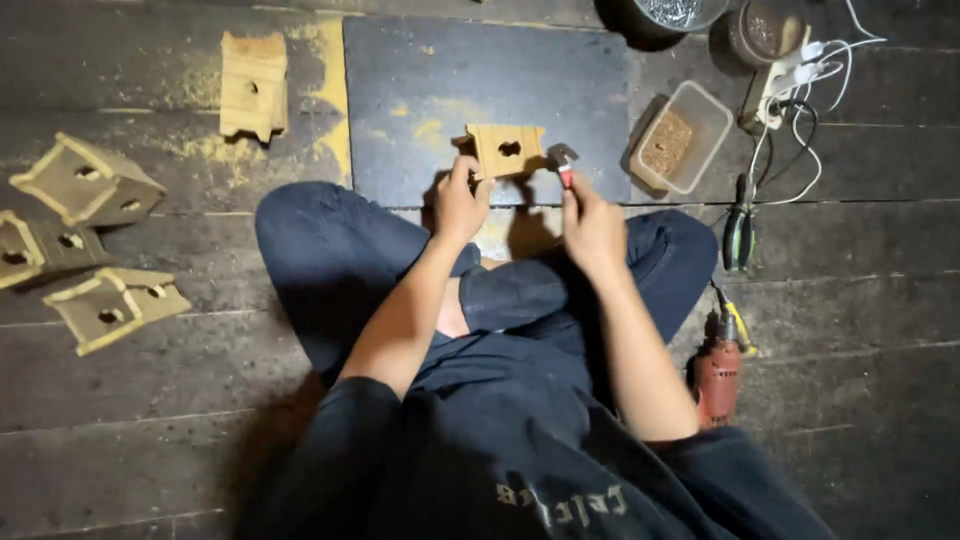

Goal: Assembling small wooden structures by aligning pre-cut panels and hammering them together on a wooden floor.

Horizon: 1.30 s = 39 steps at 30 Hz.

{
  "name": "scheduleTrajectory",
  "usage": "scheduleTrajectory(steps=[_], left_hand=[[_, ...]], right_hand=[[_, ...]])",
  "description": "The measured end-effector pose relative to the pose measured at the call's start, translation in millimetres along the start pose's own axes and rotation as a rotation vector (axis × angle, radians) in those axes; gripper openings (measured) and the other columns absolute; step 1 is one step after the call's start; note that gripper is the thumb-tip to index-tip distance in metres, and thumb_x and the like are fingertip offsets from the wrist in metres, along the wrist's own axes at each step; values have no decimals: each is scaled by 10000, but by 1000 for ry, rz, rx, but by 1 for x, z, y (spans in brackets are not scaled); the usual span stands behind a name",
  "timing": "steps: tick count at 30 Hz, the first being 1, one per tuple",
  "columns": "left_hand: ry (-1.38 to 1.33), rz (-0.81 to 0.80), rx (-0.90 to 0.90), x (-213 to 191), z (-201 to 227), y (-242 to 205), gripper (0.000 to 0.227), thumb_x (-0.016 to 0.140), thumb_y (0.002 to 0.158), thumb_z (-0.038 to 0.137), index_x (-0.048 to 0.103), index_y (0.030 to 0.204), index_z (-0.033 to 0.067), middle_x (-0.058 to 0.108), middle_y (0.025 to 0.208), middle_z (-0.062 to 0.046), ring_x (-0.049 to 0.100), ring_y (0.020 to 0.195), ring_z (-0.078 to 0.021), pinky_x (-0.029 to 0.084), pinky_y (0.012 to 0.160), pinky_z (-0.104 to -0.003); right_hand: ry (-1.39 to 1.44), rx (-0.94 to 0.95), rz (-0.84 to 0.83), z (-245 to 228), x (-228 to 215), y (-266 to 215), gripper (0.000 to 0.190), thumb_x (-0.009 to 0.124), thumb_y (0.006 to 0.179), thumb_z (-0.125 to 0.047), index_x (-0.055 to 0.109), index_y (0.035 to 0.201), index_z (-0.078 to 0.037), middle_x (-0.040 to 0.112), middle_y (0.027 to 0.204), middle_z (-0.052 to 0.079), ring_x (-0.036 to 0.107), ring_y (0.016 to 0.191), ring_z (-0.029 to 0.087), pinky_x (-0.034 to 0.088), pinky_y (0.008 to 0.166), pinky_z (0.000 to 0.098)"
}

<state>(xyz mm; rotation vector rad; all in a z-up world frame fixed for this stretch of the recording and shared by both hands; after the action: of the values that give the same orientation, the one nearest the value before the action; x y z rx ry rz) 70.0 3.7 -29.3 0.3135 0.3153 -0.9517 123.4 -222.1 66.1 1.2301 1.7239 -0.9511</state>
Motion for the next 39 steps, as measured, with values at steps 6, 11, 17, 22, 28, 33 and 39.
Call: scheduleTrajectory(steps=[6, 11, 17, 22, 28, 33, 39], left_hand=[[-208, -15, -150, 1, -10, 11, 470, 819, 829, 306, 576, 1171, 94, 722, 1074, -264, 711, 1057, -426, 604, 891, -491], [-191, -22, -213, 1, -20, 13, 463, 819, 838, 336, 616, 1182, 102, 745, 1041, -222, 722, 1050, -391, 610, 875, -476], [-154, -56, -246, 4, -18, 15, 428, 802, 837, 349, 654, 1161, 111, 747, 1037, -217, 724, 1050, -382, 618, 870, -458], [-86, -185, -340, 5, -4, 20, 418, 657, 903, 393, 628, 1224, 127, 711, 1160, -104, 678, 1087, -272, 531, 894, -409], [-64, -248, -379, 5, -4, 13, 483, 628, 927, 409, 613, 1286, 86, 699, 1257, -117, 659, 1172, -279, 531, 975, -412], [-54, -155, -296, 8, -10, 15, 418, 657, 889, 422, 667, 1181, 123, 732, 1159, -85, 679, 1101, -253, 521, 908, -394], [-53, -156, -307, 11, -12, 18, 412, 651, 885, 418, 659, 1173, 124, 716, 1130, -74, 664, 1075, -233, 508, 909, -377]], right_hand=[[-527, 32, -388, 25, 18, 51, 341, 666, 872, -482, 732, 1206, -454, 793, 975, 115, 756, 990, 390, 601, 827, 524], [-657, -95, -532, -7, 16, 43, 448, 566, 945, -514, 799, 1133, -181, 779, 1040, 197, 743, 1020, 434, 561, 831, 582], [-466, 79, -331, 48, -51, 142, 478, 659, 983, -435, 781, 1126, 4, 755, 1056, 313, 705, 1065, 508, 564, 856, 612], [-266, 307, -67, 149, -48, 195, 434, 605, 996, -363, 704, 1153, 29, 676, 1179, 329, 637, 1067, 564, 513, 914, 603], [-361, 254, -221, 220, 29, 212, 582, 745, 700, -214, 698, 1237, 3, 686, 1254, 257, 661, 1164, 381, 548, 946, 425], [-281, 472, -266, 166, -9, 180, 520, 695, 860, -250, 643, 1323, -19, 612, 1397, 195, 601, 1262, 405, 492, 1025, 466], [-75, 534, -13, 196, -17, 191, 609, 838, 828, -425, 624, 1250, -42, 576, 1305, 220, 600, 1182, 455, 502, 1017, 464]])
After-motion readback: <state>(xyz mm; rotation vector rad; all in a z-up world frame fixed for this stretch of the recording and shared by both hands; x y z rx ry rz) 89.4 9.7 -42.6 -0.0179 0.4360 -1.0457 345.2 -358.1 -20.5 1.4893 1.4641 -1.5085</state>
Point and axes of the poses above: each hand's wrist, its own y-axis towards the middle knuckle, its own x-axis out of the palm, z = x × y, the point moved 7 cm from there along y, towards the middle knuckle
